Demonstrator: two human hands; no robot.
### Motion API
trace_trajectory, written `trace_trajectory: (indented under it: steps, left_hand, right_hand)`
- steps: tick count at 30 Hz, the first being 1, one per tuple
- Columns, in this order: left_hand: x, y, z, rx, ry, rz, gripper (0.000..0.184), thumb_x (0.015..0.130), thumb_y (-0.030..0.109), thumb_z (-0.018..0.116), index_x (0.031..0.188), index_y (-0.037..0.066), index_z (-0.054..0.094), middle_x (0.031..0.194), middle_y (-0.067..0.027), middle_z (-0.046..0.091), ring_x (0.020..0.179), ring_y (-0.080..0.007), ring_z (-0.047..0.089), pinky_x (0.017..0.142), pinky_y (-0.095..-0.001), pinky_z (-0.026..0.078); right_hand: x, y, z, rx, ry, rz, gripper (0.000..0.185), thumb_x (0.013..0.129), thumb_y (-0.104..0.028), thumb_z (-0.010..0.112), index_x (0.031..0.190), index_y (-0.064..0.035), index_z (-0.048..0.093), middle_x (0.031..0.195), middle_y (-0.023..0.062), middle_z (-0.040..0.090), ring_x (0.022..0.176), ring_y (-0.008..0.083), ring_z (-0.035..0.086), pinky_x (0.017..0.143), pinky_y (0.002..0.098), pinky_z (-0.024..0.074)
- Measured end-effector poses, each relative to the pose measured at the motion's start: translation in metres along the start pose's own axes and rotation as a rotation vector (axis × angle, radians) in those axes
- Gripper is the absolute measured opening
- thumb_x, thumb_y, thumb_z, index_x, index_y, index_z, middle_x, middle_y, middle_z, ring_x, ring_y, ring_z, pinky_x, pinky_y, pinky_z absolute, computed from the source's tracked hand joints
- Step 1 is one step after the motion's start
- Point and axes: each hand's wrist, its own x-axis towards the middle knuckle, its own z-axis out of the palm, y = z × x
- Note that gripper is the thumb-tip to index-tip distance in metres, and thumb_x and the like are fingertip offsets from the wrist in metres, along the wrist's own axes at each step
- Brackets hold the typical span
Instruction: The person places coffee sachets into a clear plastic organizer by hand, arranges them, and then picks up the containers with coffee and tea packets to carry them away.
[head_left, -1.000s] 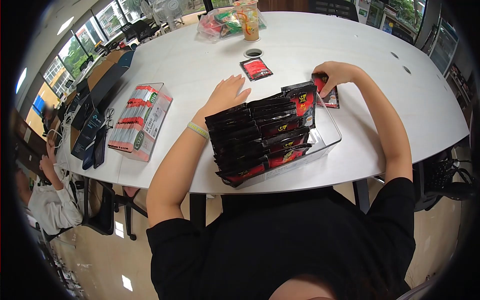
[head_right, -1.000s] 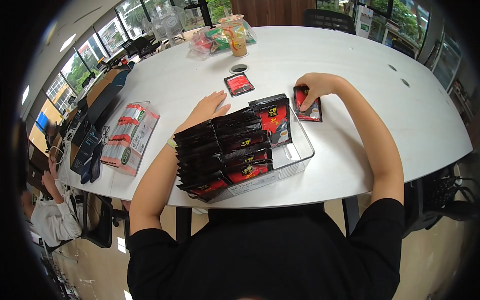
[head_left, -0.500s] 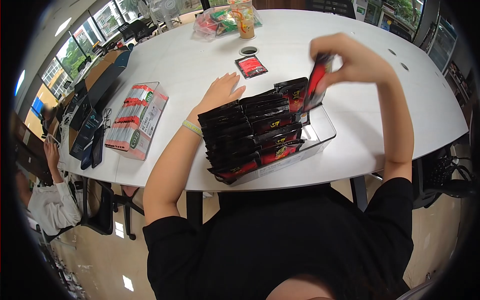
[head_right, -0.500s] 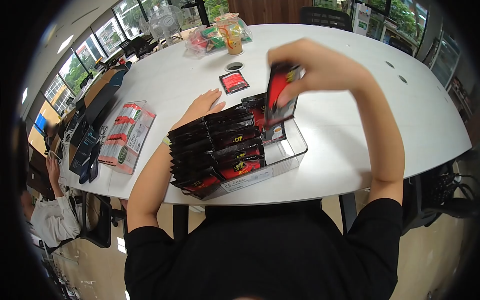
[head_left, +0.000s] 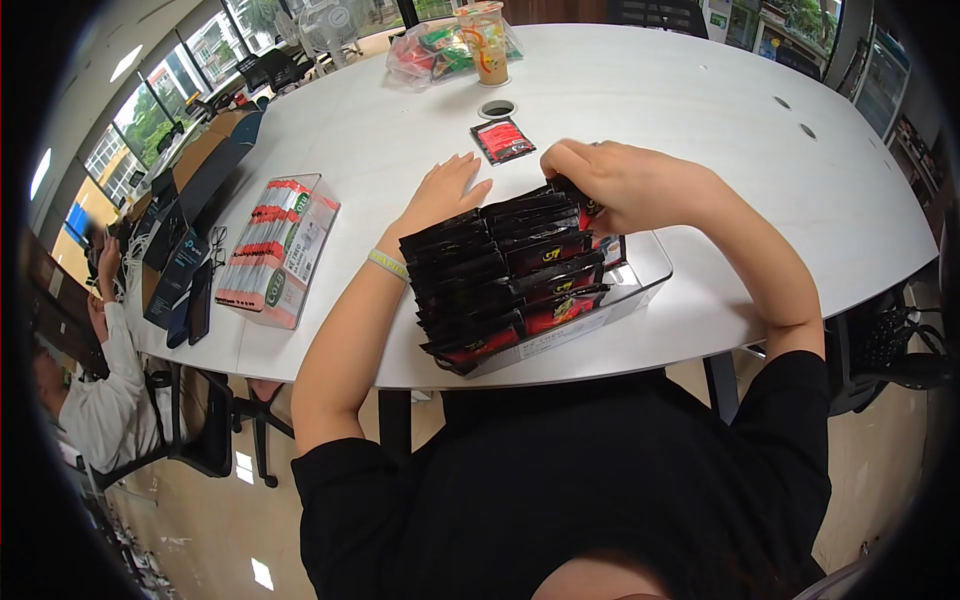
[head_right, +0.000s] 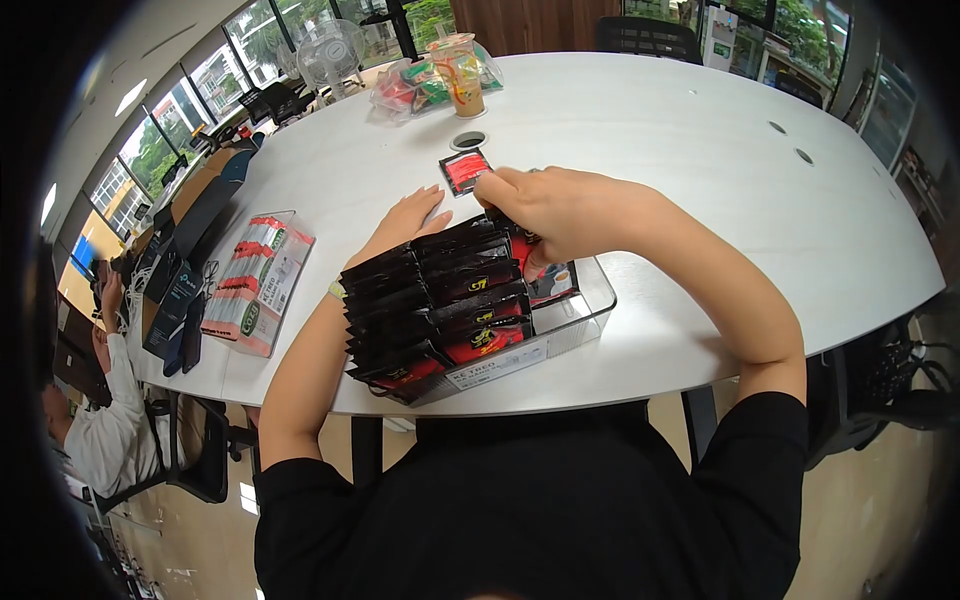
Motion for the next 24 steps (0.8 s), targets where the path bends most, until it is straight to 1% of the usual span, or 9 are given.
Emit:
trace_trajectory:
  steps: [3,8,10,12,14,16,17,20,24]
  left_hand:
    - [0.002,-0.001,0.002,-0.015,0.006,-0.021,0.048,0.092,0.034,0.04,0.122,-0.004,0.044,0.133,-0.0235,0.039,0.128,-0.0374,0.03,0.106,-0.0439,0.022]
    - [0.002,-0.004,0.004,-0.034,0.025,-0.04,0.046,0.092,0.032,0.041,0.121,-0.004,0.044,0.132,-0.0243,0.04,0.127,-0.0378,0.031,0.106,-0.0448,0.023]
    - [-0.001,-0.004,0.001,0.043,0.006,0.062,0.05,0.092,0.036,0.04,0.126,0.0,0.042,0.134,-0.0224,0.038,0.128,-0.0388,0.03,0.106,-0.0459,0.023]
    - [-0.003,-0.007,0.002,0.035,0.003,0.071,0.052,0.091,0.04,0.04,0.129,0.004,0.041,0.136,-0.0215,0.036,0.128,-0.0402,0.03,0.105,-0.0469,0.023]
    - [0.0,-0.009,0.006,0.028,0.003,0.08,0.054,0.091,0.043,0.04,0.131,0.007,0.039,0.137,-0.0206,0.035,0.128,-0.0417,0.029,0.105,-0.0478,0.023]
    - [0.008,-0.003,0.008,-0.134,0.009,-0.098,0.058,0.089,0.049,0.043,0.135,0.016,0.035,0.14,-0.0196,0.031,0.127,-0.0438,0.029,0.104,-0.0534,0.021]
    - [0.01,0.001,0.01,-0.127,0.011,-0.1,0.058,0.089,0.049,0.043,0.135,0.016,0.035,0.14,-0.0196,0.031,0.127,-0.0438,0.029,0.104,-0.0534,0.021]
    - [0.015,0.039,-0.001,-0.081,0.011,-0.183,0.07,0.086,0.051,0.045,0.139,0.009,0.025,0.144,-0.0159,0.026,0.129,-0.0427,0.026,0.099,-0.0686,0.011]
    - [0.032,0.046,0.006,0.0,0.045,-0.269,0.069,0.086,0.048,0.045,0.138,0.007,0.026,0.144,-0.0145,0.025,0.13,-0.0399,0.026,0.097,-0.0703,0.01]
  right_hand:
    - [0.002,-0.004,-0.006,0.016,-0.084,0.096,0.056,0.062,-0.016,0.078,0.101,-0.0016,0.042,0.092,0.0159,0.06,0.086,0.0334,0.06,0.07,0.0394,0.0475]
    - [0.003,0.007,-0.004,0.05,-0.056,0.014,0.05,0.062,-0.019,0.078,0.096,0.0011,0.049,0.079,0.0164,0.063,0.078,0.0318,0.062,0.066,0.0376,0.0479]
    - [0.003,0.01,-0.007,0.102,-0.06,0.009,0.049,0.062,-0.022,0.078,0.096,0.002,0.051,0.078,0.017,0.063,0.075,0.0315,0.063,0.065,0.0369,0.0481]
    - [0.002,0.012,-0.014,0.194,-0.086,0.037,0.042,0.067,-0.014,0.074,0.101,-0.0014,0.054,0.081,0.0134,0.065,0.077,0.0256,0.064,0.062,0.0351,0.0492]
    - [0.001,0.021,-0.017,0.236,-0.061,0.005,0.039,0.069,-0.018,0.073,0.1,-0.0016,0.056,0.08,0.0128,0.065,0.077,0.0234,0.064,0.063,0.0339,0.0496]
    - [-0.002,0.03,-0.021,0.274,0.064,-0.084,0.036,0.076,-0.026,0.07,0.099,-0.0005,0.06,0.081,0.0115,0.065,0.08,0.0206,0.064,0.069,0.0323,0.0509]
    - [-0.003,0.035,-0.024,0.273,0.068,-0.089,0.036,0.076,-0.026,0.07,0.099,-0.0005,0.06,0.081,0.0115,0.065,0.08,0.0206,0.064,0.069,0.0323,0.0509]
    - [-0.004,0.044,-0.03,0.378,0.176,-0.097,0.034,0.078,-0.022,0.068,0.102,0.0009,0.059,0.088,0.0121,0.065,0.082,0.021,0.063,0.077,0.0338,0.0503]
    - [-0.005,0.046,-0.031,0.337,0.17,-0.069,0.035,0.078,-0.022,0.068,0.103,0.0006,0.059,0.088,0.0121,0.064,0.082,0.0205,0.063,0.077,0.0341,0.0502]
